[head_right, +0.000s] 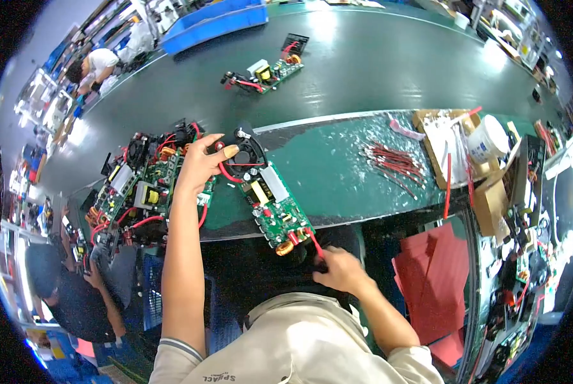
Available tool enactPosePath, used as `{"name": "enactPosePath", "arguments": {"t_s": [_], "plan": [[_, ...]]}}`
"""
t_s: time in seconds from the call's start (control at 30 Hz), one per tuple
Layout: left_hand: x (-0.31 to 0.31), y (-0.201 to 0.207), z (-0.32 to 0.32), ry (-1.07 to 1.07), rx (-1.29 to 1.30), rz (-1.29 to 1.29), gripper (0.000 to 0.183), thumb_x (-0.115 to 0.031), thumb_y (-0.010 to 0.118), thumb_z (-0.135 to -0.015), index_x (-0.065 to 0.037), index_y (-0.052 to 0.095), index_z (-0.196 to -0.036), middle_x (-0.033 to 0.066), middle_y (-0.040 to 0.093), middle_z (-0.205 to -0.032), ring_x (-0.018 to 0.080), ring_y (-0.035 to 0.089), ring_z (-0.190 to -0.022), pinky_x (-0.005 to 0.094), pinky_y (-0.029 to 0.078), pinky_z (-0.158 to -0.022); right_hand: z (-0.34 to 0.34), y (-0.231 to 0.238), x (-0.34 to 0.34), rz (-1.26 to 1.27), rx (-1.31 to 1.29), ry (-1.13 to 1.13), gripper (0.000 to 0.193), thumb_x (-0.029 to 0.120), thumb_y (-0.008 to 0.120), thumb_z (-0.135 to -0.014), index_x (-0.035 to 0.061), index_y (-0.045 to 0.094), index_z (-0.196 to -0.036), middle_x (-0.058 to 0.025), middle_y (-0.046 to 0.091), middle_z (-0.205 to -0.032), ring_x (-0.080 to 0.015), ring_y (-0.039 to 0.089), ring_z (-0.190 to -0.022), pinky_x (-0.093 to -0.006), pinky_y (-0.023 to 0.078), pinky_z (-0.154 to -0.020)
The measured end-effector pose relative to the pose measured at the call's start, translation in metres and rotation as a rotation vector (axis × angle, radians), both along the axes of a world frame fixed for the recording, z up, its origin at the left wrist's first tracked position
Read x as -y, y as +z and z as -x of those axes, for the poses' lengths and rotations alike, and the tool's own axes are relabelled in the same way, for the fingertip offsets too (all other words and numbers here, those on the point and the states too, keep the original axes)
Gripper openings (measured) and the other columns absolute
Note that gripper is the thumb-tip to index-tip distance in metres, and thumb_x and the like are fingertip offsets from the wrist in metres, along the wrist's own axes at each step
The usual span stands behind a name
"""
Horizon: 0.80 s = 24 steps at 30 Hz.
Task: Assembling electronic components and applying adhesive to circuit boards on a manufacturing line.
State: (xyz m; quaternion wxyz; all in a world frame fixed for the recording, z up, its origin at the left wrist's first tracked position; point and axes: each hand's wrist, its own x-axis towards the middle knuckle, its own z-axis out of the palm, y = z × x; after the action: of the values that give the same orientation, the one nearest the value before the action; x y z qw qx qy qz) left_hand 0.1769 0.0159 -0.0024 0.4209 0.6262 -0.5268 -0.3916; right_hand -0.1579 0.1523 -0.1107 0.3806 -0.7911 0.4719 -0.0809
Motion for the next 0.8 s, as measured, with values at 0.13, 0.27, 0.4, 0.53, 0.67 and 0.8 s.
{"name": "enactPosePath", "arguments": {"t_s": [0.13, 0.27, 0.4, 0.53, 0.67, 0.8], "plan": [[-0.007, -0.010, -0.014, 0.114, -0.193, -0.061, 0.041, -0.019, 0.079, -0.083, -0.005, 0.065, -0.119, -0.0013, 0.064, -0.093, 0.0072, 0.066, -0.077, 0.0245, 0.057, -0.061, 0.006, 0.112, 0.010, 0.446, -0.381, -0.017, 0.027, 0.019, 0.072, -0.066, 0.0055, 0.062, -0.087, -0.0123, 0.058, -0.090, -0.0319, 0.058, -0.091, -0.0445, 0.046, -0.080], [-0.009, -0.006, -0.014, 0.473, -0.323, 0.111, 0.031, -0.024, 0.083, -0.080, -0.004, 0.071, -0.100, -0.0007, 0.064, -0.083, 0.0061, 0.059, -0.064, 0.0212, 0.045, -0.049, -0.017, 0.114, 0.071, 0.844, -0.478, -0.102, 0.021, 0.010, 0.067, -0.068, 0.0052, 0.062, -0.088, -0.0110, 0.058, -0.092, -0.0296, 0.055, -0.099, -0.0429, 0.042, -0.086], [-0.014, -0.033, -0.019, 0.416, 0.193, 0.205, 0.048, -0.034, 0.083, -0.078, 0.001, 0.068, -0.108, 0.0092, 0.069, -0.084, 0.0201, 0.066, -0.078, 0.0341, 0.051, -0.074, -0.020, 0.072, 0.128, 0.987, -0.426, -0.164, 0.022, 0.007, 0.065, -0.070, 0.0051, 0.063, -0.092, -0.0107, 0.058, -0.102, -0.0297, 0.053, -0.105, -0.0449, 0.040, -0.092], [-0.033, -0.013, -0.020, 0.232, 0.495, 0.033, 0.055, -0.034, 0.081, -0.079, -0.002, 0.064, -0.121, 0.0121, 0.072, -0.090, 0.0207, 0.069, -0.079, 0.0320, 0.052, -0.076, -0.013, 0.042, 0.137, 0.870, -0.397, -0.190, 0.047, 0.004, 0.066, -0.072, 0.0040, 0.058, -0.119, -0.0177, 0.050, -0.131, -0.0372, 0.043, -0.127, -0.0512, 0.032, -0.108], [-0.029, 0.045, -0.042, 0.272, 0.566, -0.041, 0.054, -0.034, 0.079, -0.080, -0.003, 0.064, -0.121, 0.0140, 0.073, -0.089, 0.0229, 0.071, -0.084, 0.0335, 0.054, -0.078, -0.017, 0.047, 0.118, 0.737, -0.189, -0.243, 0.068, -0.004, 0.064, -0.074, 0.0054, 0.046, -0.139, -0.0217, 0.036, -0.150, -0.0426, 0.029, -0.141, -0.0558, 0.021, -0.117], [0.053, 0.059, -0.055, 0.319, 0.434, 0.031, 0.069, -0.034, 0.081, -0.079, -0.001, 0.055, -0.133, 0.0207, 0.068, -0.113, 0.0269, 0.069, -0.101, 0.0365, 0.053, -0.086, -0.025, 0.015, 0.105, 0.843, 0.263, -0.468, 0.048, -0.010, 0.058, -0.082, 0.0009, 0.054, -0.129, -0.0244, 0.042, -0.146, -0.0442, 0.039, -0.137, -0.0529, 0.029, -0.114]]}}
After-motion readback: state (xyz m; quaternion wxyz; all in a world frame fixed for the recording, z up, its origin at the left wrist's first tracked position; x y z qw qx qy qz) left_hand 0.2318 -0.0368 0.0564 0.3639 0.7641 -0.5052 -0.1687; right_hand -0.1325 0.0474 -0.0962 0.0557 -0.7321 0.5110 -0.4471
